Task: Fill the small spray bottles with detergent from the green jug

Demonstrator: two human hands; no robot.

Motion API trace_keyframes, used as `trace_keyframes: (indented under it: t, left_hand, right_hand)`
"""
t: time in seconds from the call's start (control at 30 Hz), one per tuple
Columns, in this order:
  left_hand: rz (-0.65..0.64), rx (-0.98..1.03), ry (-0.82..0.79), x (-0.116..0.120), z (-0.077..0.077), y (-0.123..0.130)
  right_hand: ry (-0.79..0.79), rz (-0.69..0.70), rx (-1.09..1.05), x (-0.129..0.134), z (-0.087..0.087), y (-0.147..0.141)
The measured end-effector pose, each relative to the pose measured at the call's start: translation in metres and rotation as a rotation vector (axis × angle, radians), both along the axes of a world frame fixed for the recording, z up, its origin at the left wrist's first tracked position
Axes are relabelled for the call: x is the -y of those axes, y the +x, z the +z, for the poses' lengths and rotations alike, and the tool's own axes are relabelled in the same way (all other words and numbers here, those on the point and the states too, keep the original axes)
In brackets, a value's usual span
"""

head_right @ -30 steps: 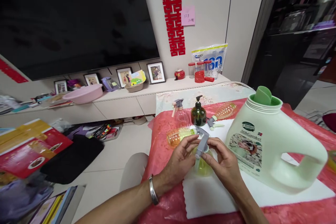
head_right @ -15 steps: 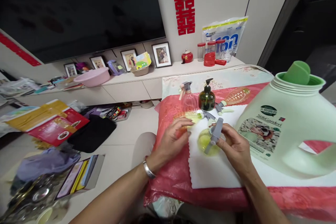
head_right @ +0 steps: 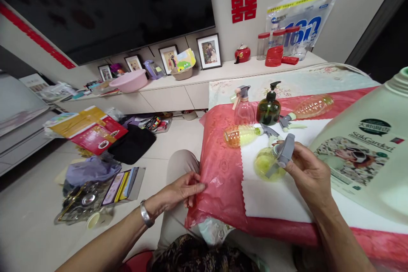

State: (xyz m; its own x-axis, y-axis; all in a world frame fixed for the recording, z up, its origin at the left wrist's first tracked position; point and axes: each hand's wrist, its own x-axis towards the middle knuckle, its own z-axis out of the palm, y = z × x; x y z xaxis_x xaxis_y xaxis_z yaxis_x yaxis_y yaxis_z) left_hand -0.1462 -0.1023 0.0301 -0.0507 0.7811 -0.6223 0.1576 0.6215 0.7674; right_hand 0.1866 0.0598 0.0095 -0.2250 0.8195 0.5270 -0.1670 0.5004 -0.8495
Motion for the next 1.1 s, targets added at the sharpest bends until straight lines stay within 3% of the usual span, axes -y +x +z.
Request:
trace_keyframes:
  t: [0.13,0.33,0.4,0.53,0.6,0.7,0.77,0.83,0.93,1.1]
  left_hand:
    - [0.068,0.008,0.014,0.008,0.001,0.0]
    - [0.037,-0.16,0.331,0.004,0.024,0.008]
    - [0.094,-0.03,0.352,-0.003,0.032,0.016]
    - [0.305,0.563,0.231,-0.013,0.038,0.033]
    - [0.296,0.714,0.11,-0.014,0.035,0.034]
    - [-0.002,0.512,-0.077,-0.015,0.034,0.022]
    - [-0.136,0.267,-0.077,-0.022,0.039,0.008]
    - [-0.039,0.12,0.016,-0.039,0.044,-0.005]
    - [0.159,0.072,0.136,-0.076,0.046,-0.016]
    - [0.235,0.009,0.243,-0.138,0.028,-0.008]
  right_hand:
    - [-0.053,-0.024,-0.007,-0.001,-0.002,-0.001]
    - [-0.085,-0.047,-0.009,-0.001,0.0,-0.002]
    - [-0.087,-0.049,-0.012,0.0,0.0,-0.001]
    - [-0.087,-0.052,-0.015,0.0,-0.001,0.0]
    - [-0.084,-0.047,-0.012,-0.001,-0.002,0.002]
    - [-0.073,-0.033,0.0,-0.001,-0.003,0.002]
    - [-0.059,-0.024,0.008,-0.002,-0.003,0.002]
    - [-0.045,-0.016,0.017,-0.002,-0.002,0.0]
    - [-0.02,-0.008,0.03,-0.003,0.0,-0.001]
    - [0.051,0.006,0.048,-0.005,0.001,0.001]
